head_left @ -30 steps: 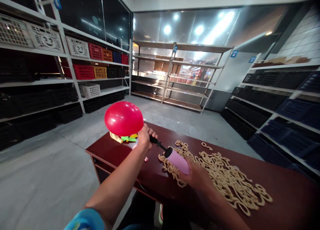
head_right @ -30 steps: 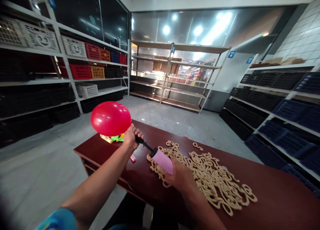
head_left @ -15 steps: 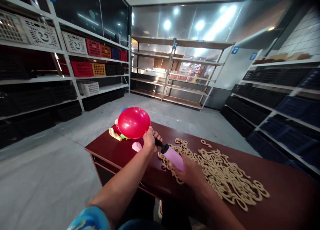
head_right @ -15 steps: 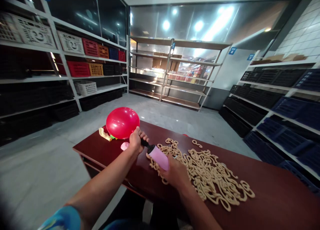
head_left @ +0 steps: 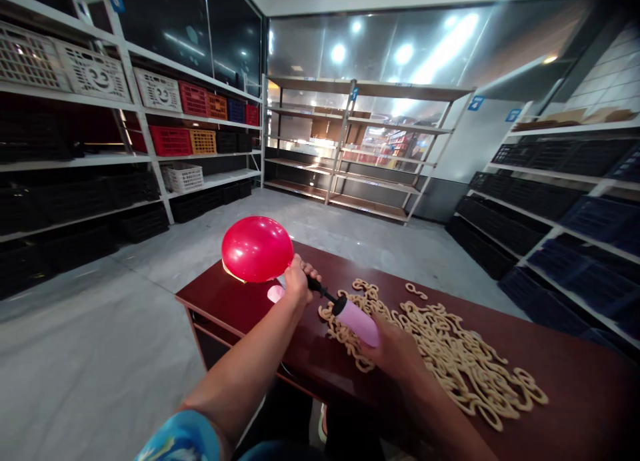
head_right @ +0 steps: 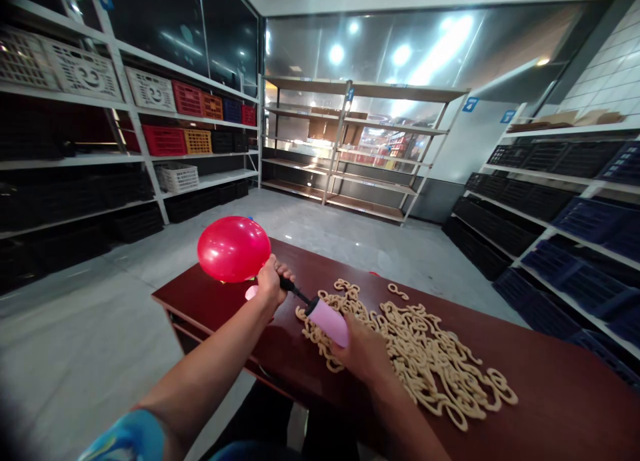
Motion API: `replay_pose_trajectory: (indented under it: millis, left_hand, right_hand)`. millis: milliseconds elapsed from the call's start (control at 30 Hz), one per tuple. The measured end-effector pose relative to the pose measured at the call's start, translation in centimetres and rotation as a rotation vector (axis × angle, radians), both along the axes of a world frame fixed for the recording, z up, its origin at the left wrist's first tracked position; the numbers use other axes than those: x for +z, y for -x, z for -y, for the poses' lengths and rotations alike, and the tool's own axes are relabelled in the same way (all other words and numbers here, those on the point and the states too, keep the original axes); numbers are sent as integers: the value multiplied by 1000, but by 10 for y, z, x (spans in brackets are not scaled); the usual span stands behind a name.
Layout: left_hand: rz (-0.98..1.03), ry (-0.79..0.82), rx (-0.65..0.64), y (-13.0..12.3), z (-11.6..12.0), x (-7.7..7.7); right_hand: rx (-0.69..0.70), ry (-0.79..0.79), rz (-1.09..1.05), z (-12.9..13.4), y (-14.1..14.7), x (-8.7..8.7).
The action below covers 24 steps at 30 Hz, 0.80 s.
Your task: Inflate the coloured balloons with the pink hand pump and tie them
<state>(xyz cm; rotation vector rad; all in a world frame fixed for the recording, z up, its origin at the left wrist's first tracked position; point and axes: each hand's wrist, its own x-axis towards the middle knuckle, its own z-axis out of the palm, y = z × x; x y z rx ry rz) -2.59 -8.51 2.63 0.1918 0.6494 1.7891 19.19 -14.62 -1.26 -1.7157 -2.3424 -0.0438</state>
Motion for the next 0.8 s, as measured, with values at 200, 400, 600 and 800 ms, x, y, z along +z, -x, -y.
replay_pose_trajectory:
  millis: [200,400,600,800]
  left_hand:
    - [12,16,2,-20,9,-9]
    - [62,-8,19,-41,14,-6]
    - [-54,94,-20,-30,8,-15]
    - [-359,102,-39,-2,8,-26]
  right_hand:
    - [65,31,-36,-4,25,17]
    - [299,-222,-41,-1,55,35]
    - [260,-229,63,-4,32,27]
    - [-90,-179,131,-22,-52,4]
